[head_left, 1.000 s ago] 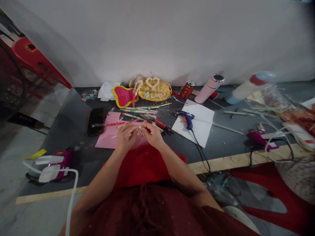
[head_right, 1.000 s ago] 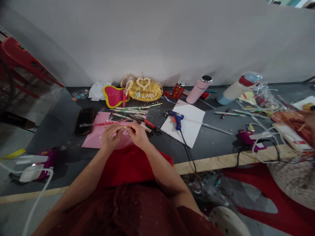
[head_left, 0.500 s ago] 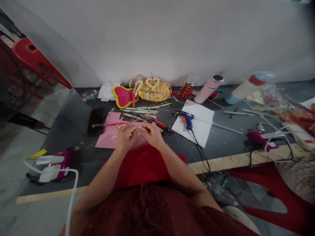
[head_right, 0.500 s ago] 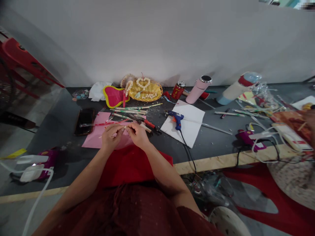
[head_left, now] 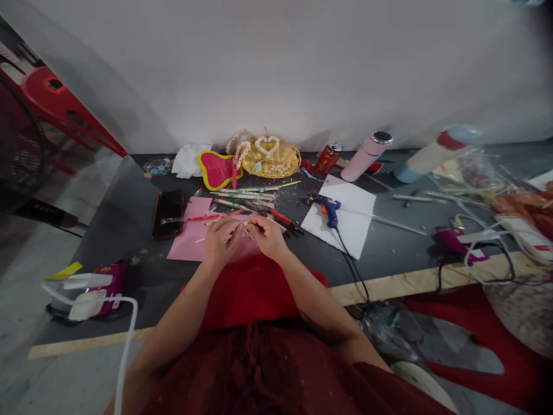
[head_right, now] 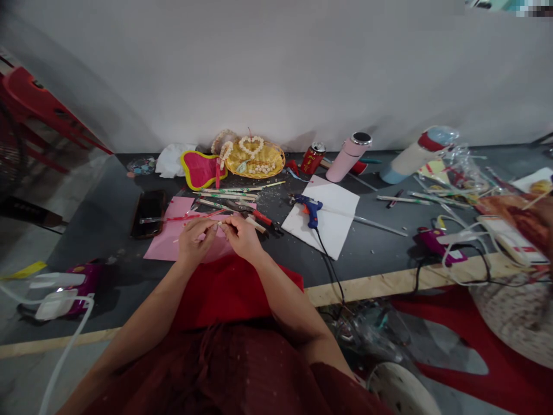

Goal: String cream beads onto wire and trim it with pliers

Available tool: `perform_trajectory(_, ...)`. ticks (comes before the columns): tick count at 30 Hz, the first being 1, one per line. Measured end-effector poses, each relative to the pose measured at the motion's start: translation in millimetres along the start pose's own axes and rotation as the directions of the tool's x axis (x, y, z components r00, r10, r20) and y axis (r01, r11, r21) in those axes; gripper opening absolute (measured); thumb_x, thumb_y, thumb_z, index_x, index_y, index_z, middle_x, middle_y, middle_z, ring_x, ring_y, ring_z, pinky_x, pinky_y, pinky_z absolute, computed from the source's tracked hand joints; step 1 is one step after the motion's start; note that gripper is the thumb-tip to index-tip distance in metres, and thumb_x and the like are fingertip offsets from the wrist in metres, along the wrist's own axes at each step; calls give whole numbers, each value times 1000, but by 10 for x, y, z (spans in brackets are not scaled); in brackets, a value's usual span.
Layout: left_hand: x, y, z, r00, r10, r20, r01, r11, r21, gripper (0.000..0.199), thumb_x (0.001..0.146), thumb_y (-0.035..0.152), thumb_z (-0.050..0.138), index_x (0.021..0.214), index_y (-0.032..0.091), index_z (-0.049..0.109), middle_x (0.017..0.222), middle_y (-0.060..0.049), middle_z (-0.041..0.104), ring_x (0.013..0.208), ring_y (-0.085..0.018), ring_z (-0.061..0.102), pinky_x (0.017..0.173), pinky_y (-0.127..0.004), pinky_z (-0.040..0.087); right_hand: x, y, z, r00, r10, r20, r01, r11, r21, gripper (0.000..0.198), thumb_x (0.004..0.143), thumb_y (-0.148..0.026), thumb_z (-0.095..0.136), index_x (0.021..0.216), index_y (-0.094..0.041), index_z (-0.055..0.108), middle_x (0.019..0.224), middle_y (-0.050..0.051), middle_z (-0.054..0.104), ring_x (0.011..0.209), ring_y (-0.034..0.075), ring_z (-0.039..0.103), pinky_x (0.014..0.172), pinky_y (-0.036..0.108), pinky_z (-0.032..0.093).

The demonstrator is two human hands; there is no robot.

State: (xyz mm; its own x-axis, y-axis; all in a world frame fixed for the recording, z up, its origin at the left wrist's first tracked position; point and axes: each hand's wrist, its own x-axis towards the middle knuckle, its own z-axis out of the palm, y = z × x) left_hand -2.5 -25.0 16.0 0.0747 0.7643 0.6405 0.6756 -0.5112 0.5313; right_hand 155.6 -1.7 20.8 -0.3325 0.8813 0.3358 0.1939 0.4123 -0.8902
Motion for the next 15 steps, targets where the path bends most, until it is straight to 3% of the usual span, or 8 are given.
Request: perform_trajectory(15,7,5,19,999,-31,25,30,999,24,17,89,26,52,84,22,68,83,-2,71,82,-16,64,79,-29,47,-10,27,11,1000,21,10,-21,1000,-8,23,92,-37,46,84,-20,59,76,2,61,71,14,56,68,26,44)
